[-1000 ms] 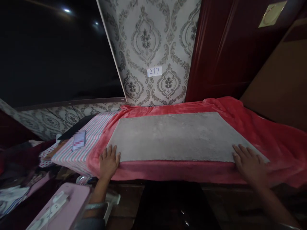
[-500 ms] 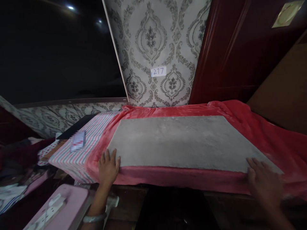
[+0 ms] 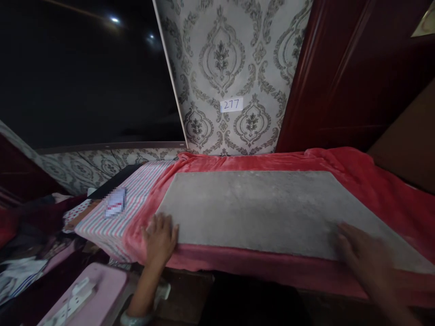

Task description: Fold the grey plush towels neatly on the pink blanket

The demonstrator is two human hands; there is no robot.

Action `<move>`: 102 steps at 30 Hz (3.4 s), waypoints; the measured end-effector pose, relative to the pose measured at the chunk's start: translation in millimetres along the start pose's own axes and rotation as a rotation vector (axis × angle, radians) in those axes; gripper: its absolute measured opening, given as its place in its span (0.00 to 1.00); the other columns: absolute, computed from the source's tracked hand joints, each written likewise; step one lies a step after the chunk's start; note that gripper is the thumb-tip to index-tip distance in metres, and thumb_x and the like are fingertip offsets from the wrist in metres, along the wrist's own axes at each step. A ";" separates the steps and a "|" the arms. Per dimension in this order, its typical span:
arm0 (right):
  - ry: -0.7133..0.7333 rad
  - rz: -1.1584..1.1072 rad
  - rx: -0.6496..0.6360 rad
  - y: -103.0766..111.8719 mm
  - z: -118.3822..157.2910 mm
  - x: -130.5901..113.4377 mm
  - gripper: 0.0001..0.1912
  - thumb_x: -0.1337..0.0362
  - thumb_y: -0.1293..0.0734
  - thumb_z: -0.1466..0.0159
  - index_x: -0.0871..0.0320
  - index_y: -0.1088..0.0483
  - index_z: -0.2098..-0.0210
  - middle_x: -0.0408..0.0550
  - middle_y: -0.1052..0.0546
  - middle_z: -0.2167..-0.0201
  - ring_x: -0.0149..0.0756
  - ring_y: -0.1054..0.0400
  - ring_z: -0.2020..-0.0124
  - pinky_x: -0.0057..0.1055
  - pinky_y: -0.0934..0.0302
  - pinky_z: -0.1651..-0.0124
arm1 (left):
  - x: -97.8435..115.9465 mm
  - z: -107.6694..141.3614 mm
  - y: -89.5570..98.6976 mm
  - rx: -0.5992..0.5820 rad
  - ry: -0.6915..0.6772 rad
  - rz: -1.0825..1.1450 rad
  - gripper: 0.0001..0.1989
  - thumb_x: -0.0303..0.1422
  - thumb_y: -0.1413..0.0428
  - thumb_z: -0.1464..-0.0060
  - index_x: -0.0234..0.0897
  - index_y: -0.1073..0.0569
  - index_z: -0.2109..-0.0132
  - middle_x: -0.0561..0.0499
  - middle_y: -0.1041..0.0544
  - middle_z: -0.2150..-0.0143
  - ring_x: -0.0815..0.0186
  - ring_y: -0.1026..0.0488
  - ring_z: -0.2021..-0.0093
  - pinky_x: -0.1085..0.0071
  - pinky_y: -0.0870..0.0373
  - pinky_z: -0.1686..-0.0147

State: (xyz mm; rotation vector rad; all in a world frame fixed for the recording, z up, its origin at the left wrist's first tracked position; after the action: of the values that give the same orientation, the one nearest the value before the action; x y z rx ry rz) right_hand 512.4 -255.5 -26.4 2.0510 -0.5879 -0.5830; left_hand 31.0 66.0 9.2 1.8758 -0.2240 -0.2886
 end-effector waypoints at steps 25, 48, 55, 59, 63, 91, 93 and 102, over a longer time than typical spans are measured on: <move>0.306 -0.146 -0.390 -52.7 -17.9 -152.4 0.30 0.49 0.50 0.29 0.49 0.40 0.32 0.50 0.38 0.31 0.50 0.46 0.31 0.55 0.49 0.33 | 159.5 2.5 10.6 -0.146 -0.459 0.301 0.28 0.41 0.54 0.35 0.35 0.38 0.32 0.38 0.39 0.29 0.51 0.45 0.29 0.48 0.47 0.32; 0.303 -0.037 -0.406 -64.9 -24.4 -166.3 0.31 0.49 0.50 0.28 0.47 0.45 0.29 0.48 0.46 0.27 0.52 0.55 0.28 0.59 0.56 0.32 | 240.4 20.4 1.3 -0.205 -0.640 0.350 0.32 0.49 0.55 0.35 0.40 0.43 0.29 0.41 0.46 0.26 0.49 0.52 0.27 0.40 0.52 0.32; 0.299 0.000 -0.419 -70.7 -22.3 -164.1 0.32 0.49 0.50 0.29 0.49 0.45 0.29 0.48 0.47 0.27 0.52 0.54 0.28 0.57 0.55 0.32 | 197.1 31.9 -3.7 -0.188 -0.494 0.269 0.34 0.51 0.56 0.35 0.44 0.44 0.28 0.41 0.49 0.25 0.45 0.55 0.26 0.38 0.55 0.32; 0.313 0.000 -0.393 -73.4 -22.2 -162.9 0.32 0.49 0.51 0.29 0.49 0.44 0.29 0.48 0.46 0.28 0.53 0.54 0.28 0.57 0.54 0.32 | 158.5 35.3 -6.1 -0.184 -0.372 0.201 0.33 0.50 0.53 0.36 0.42 0.42 0.29 0.40 0.48 0.26 0.42 0.55 0.26 0.39 0.54 0.32; 0.313 -0.019 -0.394 -76.2 -21.9 -162.6 0.32 0.49 0.50 0.29 0.49 0.43 0.30 0.48 0.45 0.28 0.52 0.54 0.28 0.56 0.53 0.32 | 123.4 34.3 -3.1 -0.147 -0.277 0.169 0.31 0.45 0.50 0.36 0.37 0.39 0.31 0.38 0.45 0.27 0.45 0.50 0.27 0.44 0.49 0.33; 0.598 -0.134 -0.455 -97.0 -63.7 -299.8 0.31 0.49 0.48 0.28 0.49 0.49 0.28 0.51 0.51 0.26 0.50 0.60 0.26 0.58 0.60 0.30 | 128.7 -24.3 -23.4 -0.247 -0.307 0.116 0.33 0.51 0.57 0.35 0.47 0.46 0.28 0.44 0.53 0.24 0.44 0.57 0.26 0.40 0.54 0.32; 0.604 -0.126 -0.476 -93.5 -63.0 -299.6 0.31 0.49 0.48 0.28 0.47 0.49 0.28 0.49 0.52 0.26 0.51 0.61 0.26 0.58 0.60 0.30 | 127.0 -24.9 -22.1 -0.251 -0.292 0.108 0.33 0.52 0.57 0.35 0.46 0.46 0.28 0.43 0.53 0.24 0.44 0.57 0.26 0.41 0.54 0.32; 0.671 -0.223 -0.531 -63.2 -9.4 -285.6 0.31 0.46 0.46 0.29 0.45 0.47 0.29 0.48 0.51 0.26 0.55 0.60 0.27 0.60 0.60 0.31 | 85.3 -11.1 -14.2 -0.185 -0.156 0.021 0.33 0.50 0.58 0.35 0.39 0.43 0.29 0.36 0.47 0.26 0.39 0.52 0.28 0.39 0.52 0.34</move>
State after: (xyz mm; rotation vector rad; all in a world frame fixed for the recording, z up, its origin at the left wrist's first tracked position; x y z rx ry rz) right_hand 308.0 -46.2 -25.1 1.6596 0.1820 -0.1206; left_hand 115.7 55.3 -8.3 1.6684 -0.3125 -0.4281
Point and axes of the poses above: each hand's wrist, its own z-axis away from the middle knuckle, its own y-axis out of the back of the hand, x = y × z, the point moved 10 cm from there along -z, towards the middle knuckle
